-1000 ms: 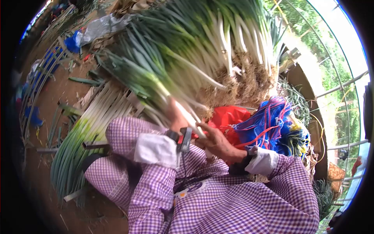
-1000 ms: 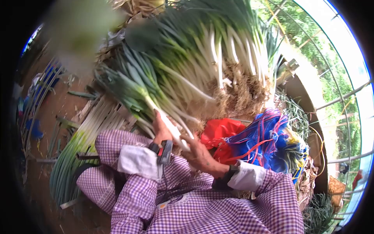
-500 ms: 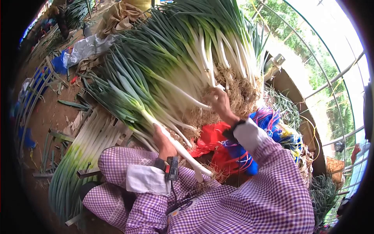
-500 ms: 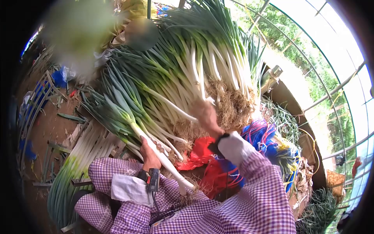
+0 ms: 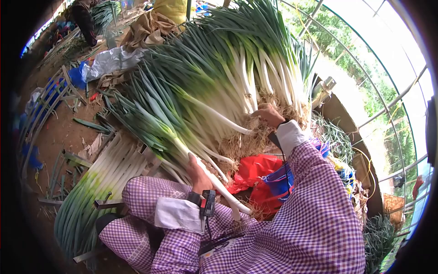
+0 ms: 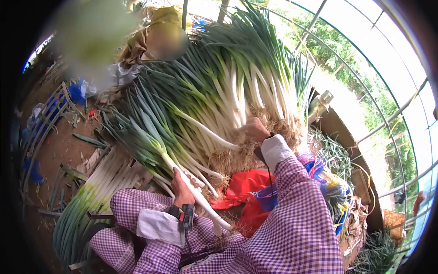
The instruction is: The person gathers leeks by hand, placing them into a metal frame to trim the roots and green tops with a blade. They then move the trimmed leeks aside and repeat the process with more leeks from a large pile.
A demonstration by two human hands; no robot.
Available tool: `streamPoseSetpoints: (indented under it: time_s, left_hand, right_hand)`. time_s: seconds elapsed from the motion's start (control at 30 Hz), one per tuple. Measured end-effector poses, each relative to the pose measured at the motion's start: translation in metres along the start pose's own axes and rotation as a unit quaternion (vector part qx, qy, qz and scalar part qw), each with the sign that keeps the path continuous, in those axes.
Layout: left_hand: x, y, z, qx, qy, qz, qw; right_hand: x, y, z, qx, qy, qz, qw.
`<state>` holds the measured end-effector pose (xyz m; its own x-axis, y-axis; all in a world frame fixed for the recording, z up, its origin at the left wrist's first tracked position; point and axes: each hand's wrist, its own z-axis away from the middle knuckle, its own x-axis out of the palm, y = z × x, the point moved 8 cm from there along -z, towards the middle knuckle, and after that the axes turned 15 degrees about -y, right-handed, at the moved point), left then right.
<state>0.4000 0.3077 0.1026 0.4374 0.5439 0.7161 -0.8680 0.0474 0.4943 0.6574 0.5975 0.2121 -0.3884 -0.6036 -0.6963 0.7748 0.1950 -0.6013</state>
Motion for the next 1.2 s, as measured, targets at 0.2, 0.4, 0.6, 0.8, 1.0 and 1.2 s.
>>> streamPoseSetpoints:
  time_s: [0.2,0.4,0.6,0.8,1.0,1.2]
  left_hand:
    - [0.004,0.005,0.001,-0.004,0.002,-0.007,1.0]
    - [-0.002,0.001,-0.005,-0.006,-0.013,-0.012,1.0]
    - [0.002,-0.008,-0.009,-0.028,-0.077,0.028,0.996]
    - [-0.006,-0.02,-0.003,-0.062,-0.087,-0.064,0.992]
    - [0.011,-0.028,0.046,-0.153,-0.141,-0.018,0.978]
    - [0.003,-0.031,0.046,-0.14,-0.127,-0.021,0.982]
  right_hand:
    - [-0.019,-0.032,0.032,-0.278,0.008,0.007,0.96]
    - [-0.021,-0.064,0.043,-0.221,0.093,0.025,0.971]
    - [0.066,-0.12,0.101,-0.045,0.025,-0.472,0.88]
    - [0.167,-0.154,0.198,-0.042,0.093,-0.333,0.938]
    - [0.233,-0.156,0.261,-0.017,-0.009,-0.4,0.916]
    - [0.231,-0.14,0.27,-0.019,-0.028,-0.309,0.951]
